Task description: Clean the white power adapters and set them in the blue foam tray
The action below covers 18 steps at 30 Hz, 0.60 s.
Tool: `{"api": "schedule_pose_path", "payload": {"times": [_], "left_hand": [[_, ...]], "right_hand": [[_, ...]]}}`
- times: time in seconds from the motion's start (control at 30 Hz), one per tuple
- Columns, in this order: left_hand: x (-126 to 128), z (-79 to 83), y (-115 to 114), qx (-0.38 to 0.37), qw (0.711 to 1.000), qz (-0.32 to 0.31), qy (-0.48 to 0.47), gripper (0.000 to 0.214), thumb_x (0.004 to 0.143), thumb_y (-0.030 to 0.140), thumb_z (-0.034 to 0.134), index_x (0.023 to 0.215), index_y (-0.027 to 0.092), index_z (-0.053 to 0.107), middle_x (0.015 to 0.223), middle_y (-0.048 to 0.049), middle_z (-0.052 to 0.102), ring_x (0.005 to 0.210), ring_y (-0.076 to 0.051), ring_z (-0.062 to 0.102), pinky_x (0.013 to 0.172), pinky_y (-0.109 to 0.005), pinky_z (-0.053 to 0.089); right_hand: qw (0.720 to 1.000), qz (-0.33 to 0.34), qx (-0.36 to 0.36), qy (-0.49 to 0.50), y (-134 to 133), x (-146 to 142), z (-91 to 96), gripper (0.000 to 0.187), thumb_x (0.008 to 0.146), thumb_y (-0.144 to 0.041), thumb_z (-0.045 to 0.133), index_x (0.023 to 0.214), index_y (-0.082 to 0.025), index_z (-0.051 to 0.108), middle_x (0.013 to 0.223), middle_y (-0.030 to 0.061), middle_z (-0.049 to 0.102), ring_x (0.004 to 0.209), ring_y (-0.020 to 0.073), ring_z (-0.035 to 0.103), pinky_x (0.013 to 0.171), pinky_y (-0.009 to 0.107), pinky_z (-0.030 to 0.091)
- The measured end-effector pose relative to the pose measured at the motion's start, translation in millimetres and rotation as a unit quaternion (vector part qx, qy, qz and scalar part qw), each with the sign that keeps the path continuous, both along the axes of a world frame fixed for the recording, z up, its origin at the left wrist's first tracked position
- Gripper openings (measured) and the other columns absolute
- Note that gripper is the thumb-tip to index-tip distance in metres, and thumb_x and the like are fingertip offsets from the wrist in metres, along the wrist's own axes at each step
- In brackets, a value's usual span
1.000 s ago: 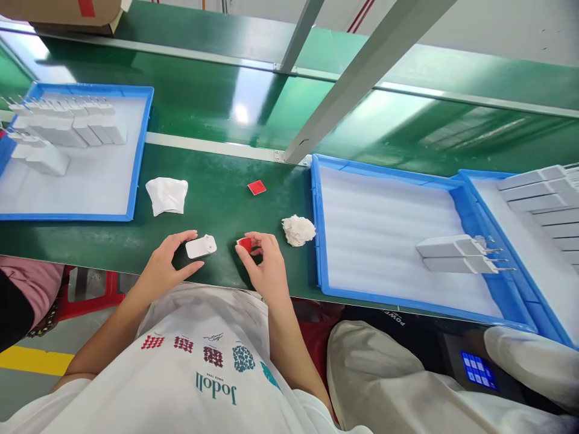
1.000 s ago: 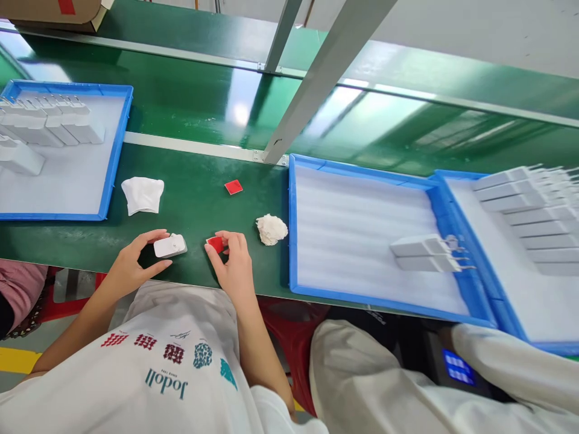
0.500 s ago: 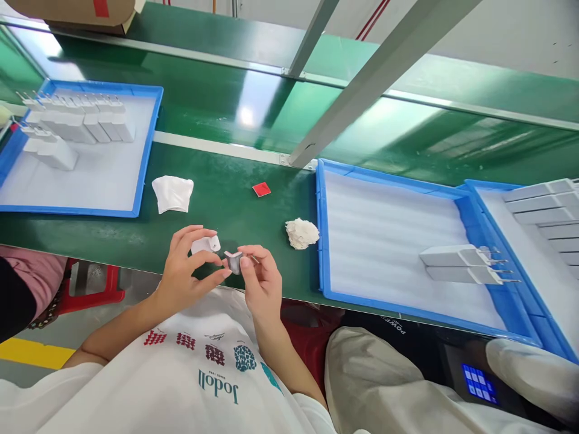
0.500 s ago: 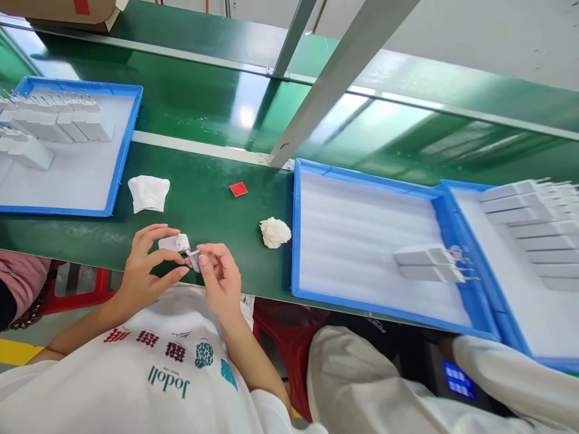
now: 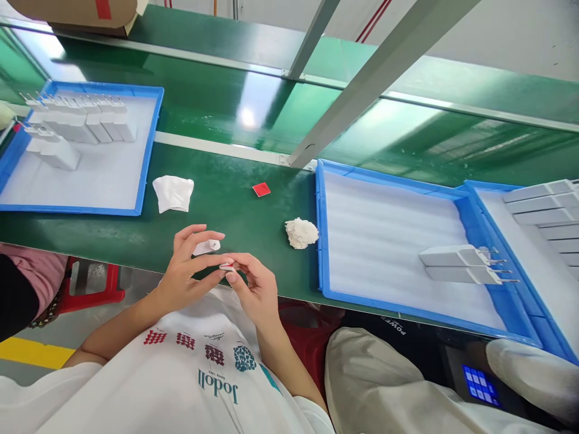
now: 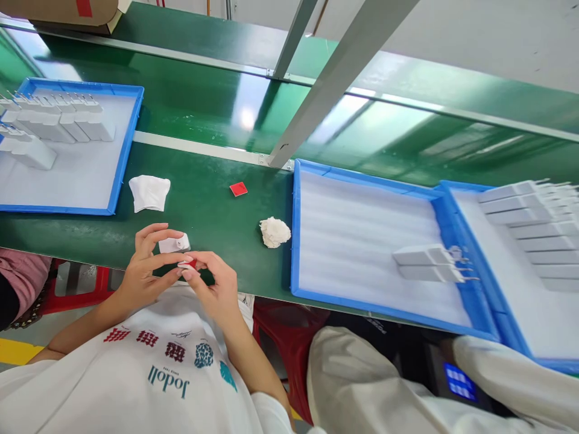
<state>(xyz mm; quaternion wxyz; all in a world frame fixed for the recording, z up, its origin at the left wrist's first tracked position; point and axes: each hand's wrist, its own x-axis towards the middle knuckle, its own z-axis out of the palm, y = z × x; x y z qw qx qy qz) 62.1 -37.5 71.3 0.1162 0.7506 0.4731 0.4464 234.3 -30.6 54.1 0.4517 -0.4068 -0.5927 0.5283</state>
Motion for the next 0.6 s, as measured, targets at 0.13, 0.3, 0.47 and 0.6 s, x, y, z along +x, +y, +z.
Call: {"api": "schedule_pose_path", "payload": {"times": [0.13,0.3,0.47,0.6], "left_hand": [[1,-3.6,0,0.010,1.000,0.009,-0.016,0.011,0.094,0.021,0.064,0.100,0.026,0.072,0.122,-0.0078,0.063,0.129,-0.027,0.046,0.103,-0.046,0.047],[4,-10.6,3,0.078,0.995,0.023,-0.053,0.009,0.094,0.024,0.066,0.096,0.030,0.072,0.113,-0.0053,0.062,0.123,-0.025,0.049,0.100,-0.045,0.048],[7,-15.5,1,0.093,0.994,0.053,-0.031,0.009,0.089,0.025,0.071,0.097,0.028,0.072,0.114,-0.0058,0.062,0.121,-0.027,0.050,0.096,-0.045,0.049],[5,-14.3,-4,0.088,0.992,0.089,-0.001,0.008,0.085,0.028,0.075,0.090,0.025,0.070,0.115,-0.0072,0.062,0.121,-0.028,0.051,0.097,-0.046,0.047]], "right_hand": [[0.986,0.002,-0.104,0.131,0,-4,1.1,0.034,0.082,-0.043,0.079,0.111,-0.029,0.069,0.100,0.0018,0.068,0.079,0.0140,0.066,0.075,0.030,0.057],[0.932,0.039,-0.224,0.283,-5,-18,-2.6,0.041,0.075,-0.054,0.083,0.101,-0.026,0.068,0.085,-0.0006,0.067,0.066,0.0118,0.063,0.062,0.025,0.057],[0.935,-0.040,-0.201,0.288,-5,-24,-2.8,0.035,0.075,-0.051,0.083,0.088,-0.025,0.065,0.085,-0.0011,0.067,0.063,0.0108,0.062,0.060,0.025,0.057],[0.967,-0.040,-0.128,0.215,-1,-18,-1.6,0.022,0.081,-0.040,0.081,0.082,-0.024,0.066,0.082,-0.0001,0.066,0.067,0.0121,0.064,0.064,0.025,0.056]]}}
